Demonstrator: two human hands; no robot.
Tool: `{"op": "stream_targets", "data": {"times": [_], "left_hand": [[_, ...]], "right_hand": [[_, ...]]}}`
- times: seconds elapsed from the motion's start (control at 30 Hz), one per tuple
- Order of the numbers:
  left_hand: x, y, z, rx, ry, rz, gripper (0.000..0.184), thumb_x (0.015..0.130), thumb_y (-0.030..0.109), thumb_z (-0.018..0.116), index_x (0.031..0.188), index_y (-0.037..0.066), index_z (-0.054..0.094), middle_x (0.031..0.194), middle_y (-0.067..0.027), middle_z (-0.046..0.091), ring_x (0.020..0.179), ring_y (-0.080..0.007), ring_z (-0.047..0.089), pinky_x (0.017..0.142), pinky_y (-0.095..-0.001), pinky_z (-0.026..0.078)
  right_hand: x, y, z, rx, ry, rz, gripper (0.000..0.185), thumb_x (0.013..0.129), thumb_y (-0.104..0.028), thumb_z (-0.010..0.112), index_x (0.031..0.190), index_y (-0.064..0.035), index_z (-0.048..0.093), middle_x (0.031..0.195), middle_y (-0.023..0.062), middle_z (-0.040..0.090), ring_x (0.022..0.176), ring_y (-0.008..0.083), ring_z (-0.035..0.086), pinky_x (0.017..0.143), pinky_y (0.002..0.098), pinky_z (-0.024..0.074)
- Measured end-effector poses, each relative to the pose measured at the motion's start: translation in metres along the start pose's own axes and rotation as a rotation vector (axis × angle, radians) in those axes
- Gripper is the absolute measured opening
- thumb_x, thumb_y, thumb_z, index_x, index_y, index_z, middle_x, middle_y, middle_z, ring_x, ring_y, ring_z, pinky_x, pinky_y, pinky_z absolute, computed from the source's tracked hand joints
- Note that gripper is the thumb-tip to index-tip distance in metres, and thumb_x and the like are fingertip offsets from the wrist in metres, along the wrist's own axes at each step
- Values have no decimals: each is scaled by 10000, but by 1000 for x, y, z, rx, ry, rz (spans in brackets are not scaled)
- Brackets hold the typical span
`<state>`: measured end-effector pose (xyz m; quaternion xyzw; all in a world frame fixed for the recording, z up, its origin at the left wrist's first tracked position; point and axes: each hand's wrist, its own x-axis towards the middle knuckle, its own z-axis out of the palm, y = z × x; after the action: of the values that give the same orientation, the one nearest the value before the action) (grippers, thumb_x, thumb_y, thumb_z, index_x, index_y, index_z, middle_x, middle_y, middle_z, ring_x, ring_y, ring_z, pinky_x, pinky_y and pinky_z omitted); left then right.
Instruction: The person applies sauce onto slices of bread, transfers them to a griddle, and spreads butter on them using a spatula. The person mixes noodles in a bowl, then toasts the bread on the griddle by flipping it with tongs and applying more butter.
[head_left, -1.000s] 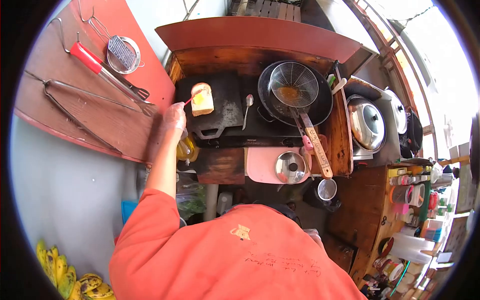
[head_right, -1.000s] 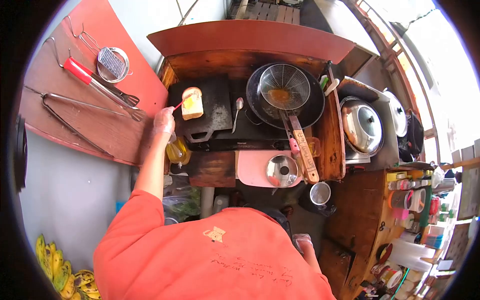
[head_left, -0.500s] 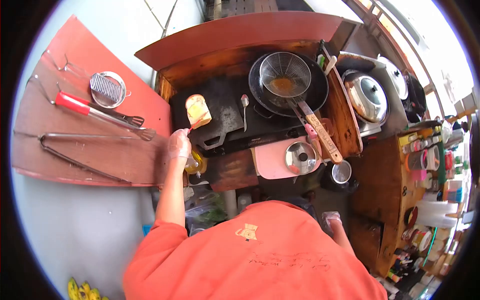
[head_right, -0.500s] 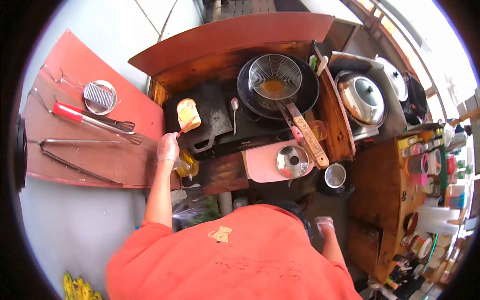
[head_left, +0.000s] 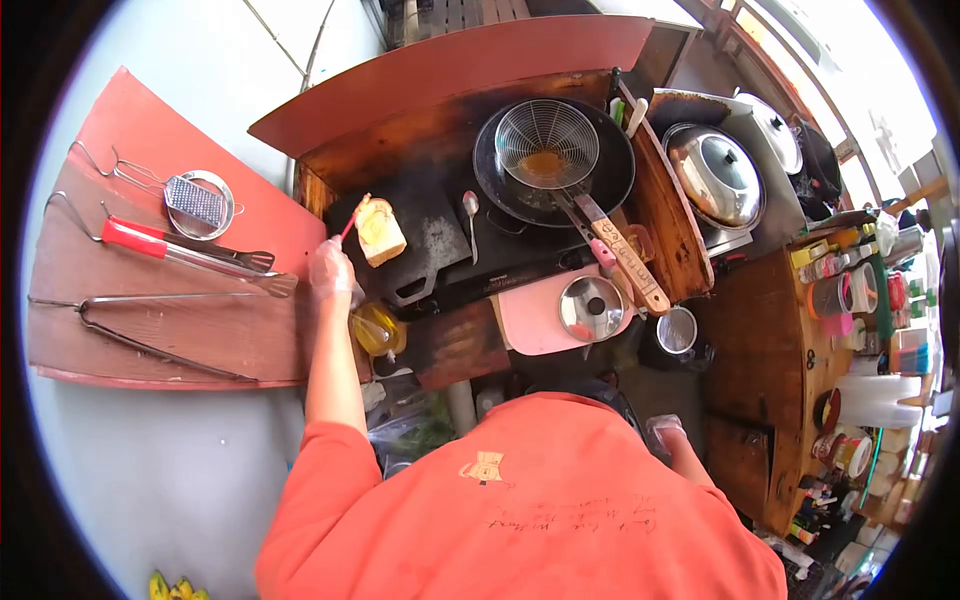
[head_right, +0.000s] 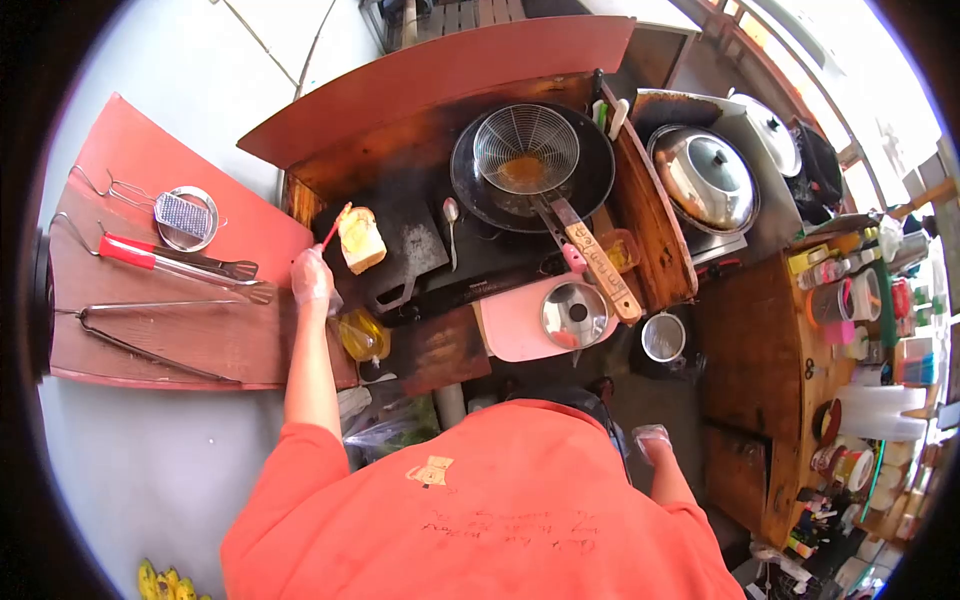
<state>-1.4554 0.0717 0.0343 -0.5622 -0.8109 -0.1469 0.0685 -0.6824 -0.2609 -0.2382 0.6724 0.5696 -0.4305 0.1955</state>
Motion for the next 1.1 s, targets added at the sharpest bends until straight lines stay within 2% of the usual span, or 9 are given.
{"op": "stream_targets", "data": {"times": [0.27, 0.33, 0.4, 0.47, 0.53, 0.6, 0.87, 0.93, 1.1], "left_hand": [[-17, 9, -5, -89, -160, 66, 300, 994, 217, 499, 928, 30, 724, 970, -257, 685, 927, -440, 659, 796, -505, 525], [-12, 7, -10, -89, -45, -9, 303, 993, 216, 499, 934, 27, 730, 953, -261, 685, 915, -435, 664, 789, -509, 522], [2, -1, 6, -70, 52, 9, 309, 991, 223, 503, 940, 19, 729, 935, -258, 690, 902, -434, 667, 786, -513, 518], [11, -2, 15, -146, -37, -173, 317, 994, 227, 501, 923, 19, 730, 925, -251, 695, 891, -432, 668, 782, -517, 515], [5, -5, 23, -130, -65, -89, 304, 993, 218, 512, 901, 29, 732, 919, -253, 692, 887, -430, 669, 775, -517, 516], [-14, -6, 17, -52, -76, 167, 286, 989, 204, 525, 879, 41, 733, 927, -260, 687, 898, -425, 670, 778, -515, 513], [1, -1, 8, -118, -66, -130, 298, 974, 232, 531, 908, 21, 730, 917, -250, 684, 901, -431, 657, 800, -497, 515], [-6, -2, 24, -127, -59, 39, 351, 995, 257, 483, 916, 15, 725, 951, -242, 689, 913, -421, 661, 792, -503, 515], [-55, 0, -17, -54, -160, 134, 181, 878, 184, 678, 913, 20, 747, 922, -215, 708, 874, -394, 681, 779, -486, 535]], "right_hand": [[27, -7, -23, -163, -7, 131, 371, 903, -365, 615, 1157, -119, 728, 1167, 111, 725, 1090, 284, 683, 927, 422, 525], [9, -23, -26, 677, -8, 520, 389, 899, -381, 616, 1159, -112, 722, 1167, 114, 725, 1072, 267, 687, 913, 410, 524], [18, -7, -10, 468, -59, 341, 371, 902, -362, 616, 1137, -95, 722, 1136, 122, 729, 1044, 260, 695, 883, 405, 526], [14, -20, -20, -503, -95, -116, 360, 917, -364, 607, 1107, -81, 725, 1111, 118, 733, 1005, 251, 695, 864, 401, 526], [5, -20, -20, -122, -95, 41, 350, 928, -351, 570, 1121, -98, 717, 1147, 121, 725, 1060, 289, 686, 891, 414, 532], [-1, -33, -30, -349, -103, 46, 341, 918, -338, 567, 1113, -102, 716, 1188, 132, 709, 1090, 323, 672, 912, 425, 535], [-4, -27, -2, -494, 61, -278, 277, 705, -166, 744, 978, -121, 737, 1076, 125, 737, 1019, 316, 711, 843, 431, 573], [3, -30, -10, -488, -26, -329, 324, 668, -194, 768, 983, -128, 736, 1054, 125, 742, 1009, 323, 713, 842, 436, 573], [29, -43, -9, -286, 42, 0, 327, 810, -252, 692, 1098, -100, 724, 1148, 168, 716, 1056, 321, 697, 877, 441, 560]]}}
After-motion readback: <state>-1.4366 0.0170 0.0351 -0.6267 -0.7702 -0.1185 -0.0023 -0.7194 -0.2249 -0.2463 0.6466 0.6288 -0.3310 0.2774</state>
